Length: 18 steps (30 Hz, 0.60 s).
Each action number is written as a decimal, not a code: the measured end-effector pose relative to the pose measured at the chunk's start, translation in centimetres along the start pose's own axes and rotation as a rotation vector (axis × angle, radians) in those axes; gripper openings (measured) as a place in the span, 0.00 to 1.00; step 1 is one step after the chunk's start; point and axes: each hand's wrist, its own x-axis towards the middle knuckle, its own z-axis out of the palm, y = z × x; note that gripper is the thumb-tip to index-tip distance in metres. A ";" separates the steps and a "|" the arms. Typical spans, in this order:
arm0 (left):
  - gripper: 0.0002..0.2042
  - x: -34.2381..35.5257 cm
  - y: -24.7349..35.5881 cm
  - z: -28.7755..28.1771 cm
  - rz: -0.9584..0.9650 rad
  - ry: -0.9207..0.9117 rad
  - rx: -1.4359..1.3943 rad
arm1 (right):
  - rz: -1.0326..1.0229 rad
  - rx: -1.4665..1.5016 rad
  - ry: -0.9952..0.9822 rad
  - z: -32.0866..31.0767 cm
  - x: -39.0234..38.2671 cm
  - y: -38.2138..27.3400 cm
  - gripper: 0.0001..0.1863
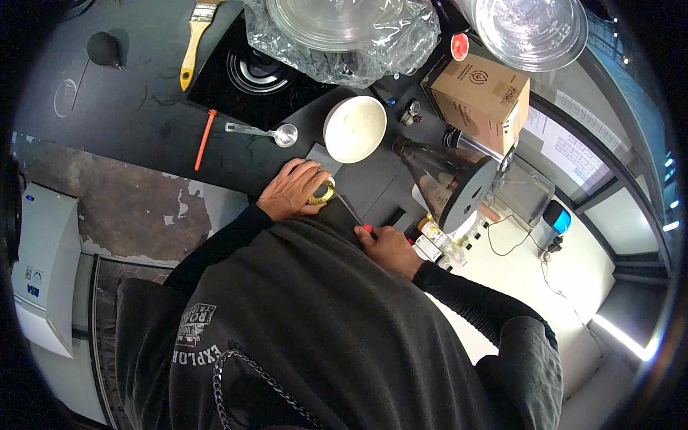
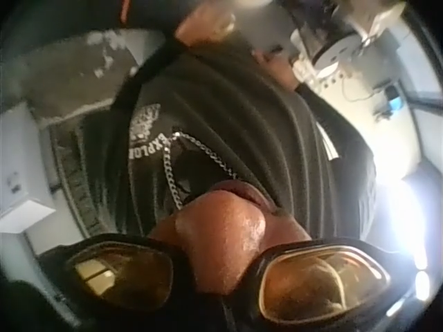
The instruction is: Using a screwdriver to work on a coffee grinder burr assembly.
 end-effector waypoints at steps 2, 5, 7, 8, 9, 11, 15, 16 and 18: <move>0.34 0.0 0.0 0.0 -0.001 0.012 0.005 | 0.011 -0.024 0.010 -0.1 0.2 -0.3 0.39; 0.34 0.0 0.0 0.0 0.010 0.023 0.008 | 0.035 -0.030 -0.017 0.0 0.5 -0.3 0.39; 0.34 0.0 0.0 0.0 0.011 0.024 0.016 | 0.085 -0.065 0.047 0.2 0.4 -0.6 0.39; 0.34 0.0 0.0 0.1 0.013 0.024 0.022 | 0.084 -0.068 0.048 0.1 0.4 -0.5 0.39; 0.34 0.0 0.0 0.1 0.011 0.026 0.022 | 0.054 -0.074 0.031 -0.1 0.3 -0.3 0.39; 0.34 0.0 0.0 0.1 0.016 0.040 0.002 | 0.025 -0.083 0.015 -0.1 0.4 -0.3 0.39; 0.33 0.0 0.1 0.0 0.008 0.066 0.012 | -0.041 -0.226 0.143 0.5 0.6 0.0 0.39; 0.33 0.0 0.1 0.1 0.012 0.071 0.013 | -0.069 -0.276 0.205 0.7 0.6 0.0 0.39; 0.33 0.0 0.0 0.1 0.015 0.080 0.018 | -0.076 -0.315 0.199 0.2 0.6 -0.3 0.39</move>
